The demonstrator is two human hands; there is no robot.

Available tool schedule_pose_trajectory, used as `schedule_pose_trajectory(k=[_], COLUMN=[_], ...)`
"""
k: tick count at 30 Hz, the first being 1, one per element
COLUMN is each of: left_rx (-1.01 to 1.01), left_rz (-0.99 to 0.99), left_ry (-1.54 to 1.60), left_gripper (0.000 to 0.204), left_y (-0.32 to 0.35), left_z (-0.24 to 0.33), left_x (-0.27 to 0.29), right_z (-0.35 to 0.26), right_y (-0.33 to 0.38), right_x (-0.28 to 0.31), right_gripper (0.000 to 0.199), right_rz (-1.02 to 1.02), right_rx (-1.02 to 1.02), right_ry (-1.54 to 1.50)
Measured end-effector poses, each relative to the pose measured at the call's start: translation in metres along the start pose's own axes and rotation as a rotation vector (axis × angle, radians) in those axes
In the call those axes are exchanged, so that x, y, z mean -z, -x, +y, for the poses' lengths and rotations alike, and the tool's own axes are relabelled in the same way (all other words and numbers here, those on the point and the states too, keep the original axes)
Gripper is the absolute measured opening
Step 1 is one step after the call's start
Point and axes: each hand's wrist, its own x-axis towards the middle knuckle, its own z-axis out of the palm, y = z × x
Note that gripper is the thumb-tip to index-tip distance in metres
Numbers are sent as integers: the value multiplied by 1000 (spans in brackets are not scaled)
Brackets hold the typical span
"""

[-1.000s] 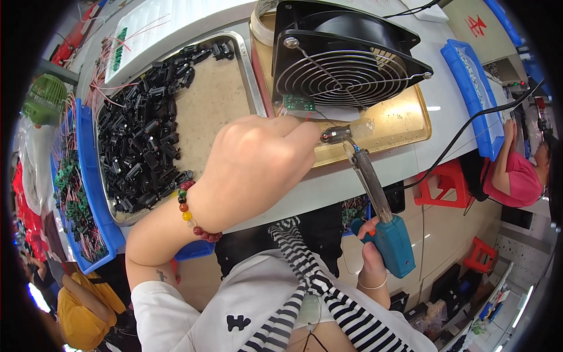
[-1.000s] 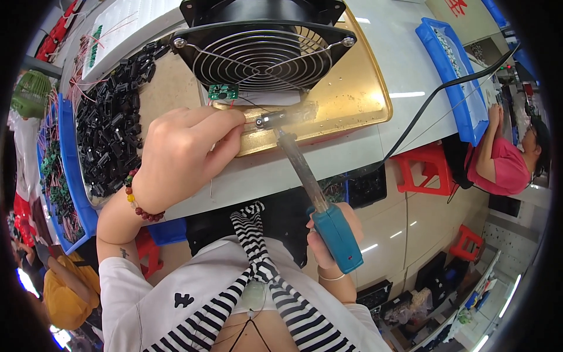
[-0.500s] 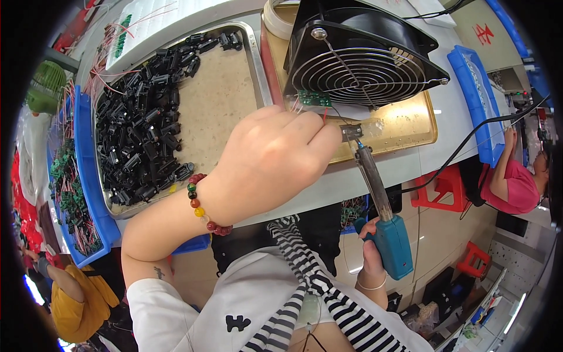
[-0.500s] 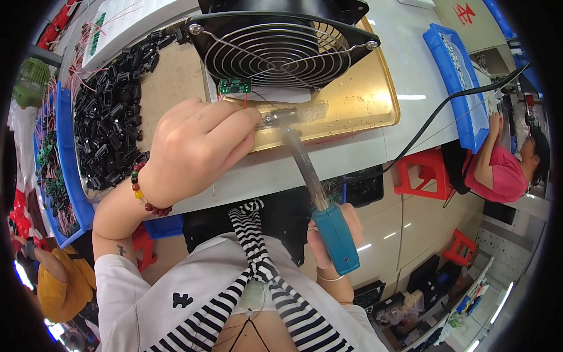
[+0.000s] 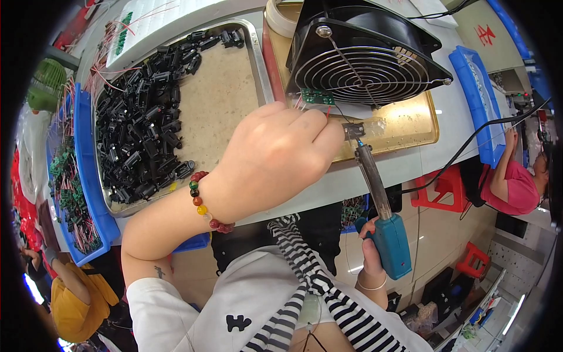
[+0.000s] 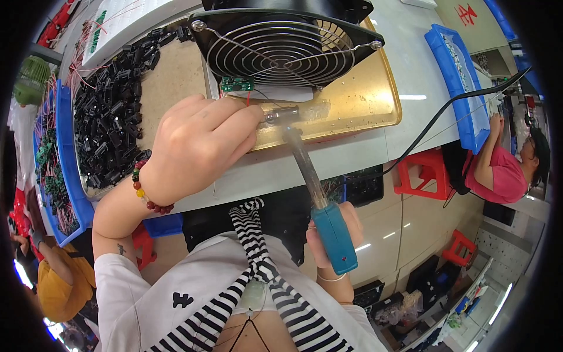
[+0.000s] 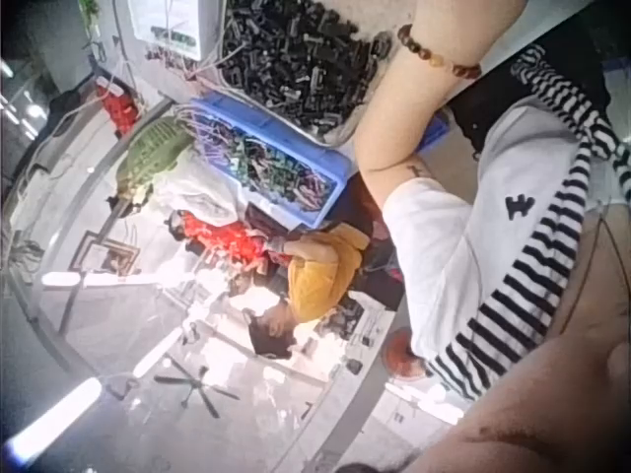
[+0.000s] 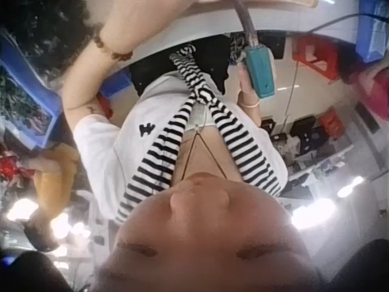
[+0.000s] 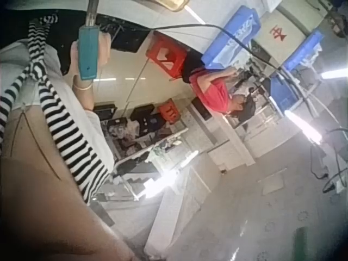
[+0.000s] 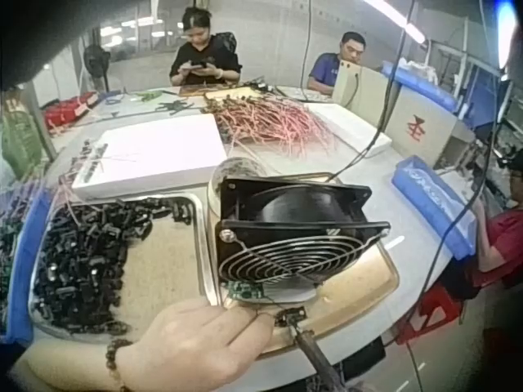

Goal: The person takes circuit boards with attached wires and black plastic components, positions them on a metal stand, and solders the wire connections using a soldering iron.

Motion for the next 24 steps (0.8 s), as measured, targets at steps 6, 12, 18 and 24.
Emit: schedule_pose_trajectory(k=[6, 12, 18, 24], left_rx=[-8, -14, -11, -15], left_rz=[3, -12, -19, -20], left_ry=[17, 20, 34, 26], left_gripper=[22, 23, 24, 25], left_y=[0, -1, -1, 0], left_z=[-1, 0, -1, -2], left_x=[0, 1, 1, 0], right_z=[-9, -5, -3, -13], right_y=[-4, -1, 2, -2], right_x=[-5, -1, -2, -7], right_gripper=[16, 15, 15, 25], right_rz=[39, 22, 36, 59], right_rx=[-106, -76, -81, -90], right_ry=[-89, -85, -35, -167])
